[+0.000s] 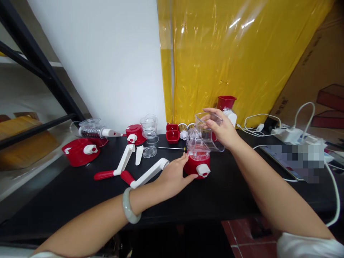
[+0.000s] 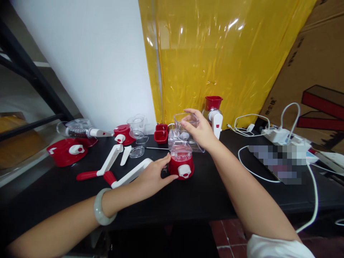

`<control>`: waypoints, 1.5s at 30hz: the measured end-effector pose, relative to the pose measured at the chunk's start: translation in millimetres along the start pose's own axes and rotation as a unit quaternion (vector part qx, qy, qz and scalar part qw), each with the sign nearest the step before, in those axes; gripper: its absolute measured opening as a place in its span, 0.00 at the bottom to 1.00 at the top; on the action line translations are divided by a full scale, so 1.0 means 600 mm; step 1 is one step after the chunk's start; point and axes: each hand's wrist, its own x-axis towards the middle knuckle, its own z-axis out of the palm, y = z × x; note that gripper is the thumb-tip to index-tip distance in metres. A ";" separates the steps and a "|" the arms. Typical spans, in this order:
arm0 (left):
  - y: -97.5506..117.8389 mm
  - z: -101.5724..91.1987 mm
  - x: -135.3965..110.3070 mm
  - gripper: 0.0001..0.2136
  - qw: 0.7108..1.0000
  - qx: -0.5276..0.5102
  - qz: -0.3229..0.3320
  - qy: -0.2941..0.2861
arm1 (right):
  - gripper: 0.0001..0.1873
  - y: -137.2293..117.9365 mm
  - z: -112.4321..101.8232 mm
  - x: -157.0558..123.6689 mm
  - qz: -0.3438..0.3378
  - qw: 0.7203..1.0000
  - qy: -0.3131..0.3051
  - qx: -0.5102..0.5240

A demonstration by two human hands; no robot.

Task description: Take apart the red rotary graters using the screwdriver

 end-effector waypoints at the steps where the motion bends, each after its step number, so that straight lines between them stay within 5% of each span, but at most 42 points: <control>1: 0.000 -0.003 0.002 0.31 1.000 -0.007 0.004 -0.001 | 0.29 0.001 -0.001 0.001 -0.001 1.000 -0.007 0.009; 10: 0.002 -0.014 0.003 0.31 0.999 -0.020 -0.026 -0.019 | 0.37 0.017 -0.017 0.026 0.011 0.991 -0.104 0.086; 18: 0.001 -0.019 0.001 0.31 1.000 0.019 0.013 -0.020 | 0.44 0.015 -0.033 0.061 0.032 0.974 -0.170 0.145; 25: -0.001 -0.039 0.012 0.35 1.000 0.007 -0.017 -0.019 | 0.35 -0.008 -0.080 0.070 -0.003 0.984 -0.082 0.158; 34: -0.016 -0.037 0.097 0.54 0.989 -0.113 0.001 -0.099 | 0.25 -0.050 -0.132 0.043 -0.005 0.999 0.034 0.031; 41: -0.016 -0.038 0.108 0.46 0.972 -0.225 -0.013 -0.060 | 0.22 -0.022 -0.137 0.030 -0.005 0.996 0.093 -0.005; 45: -0.014 -0.081 0.084 0.40 0.949 -0.314 -0.009 -0.019 | 0.20 -0.003 -0.138 0.034 0.010 0.990 0.136 -0.036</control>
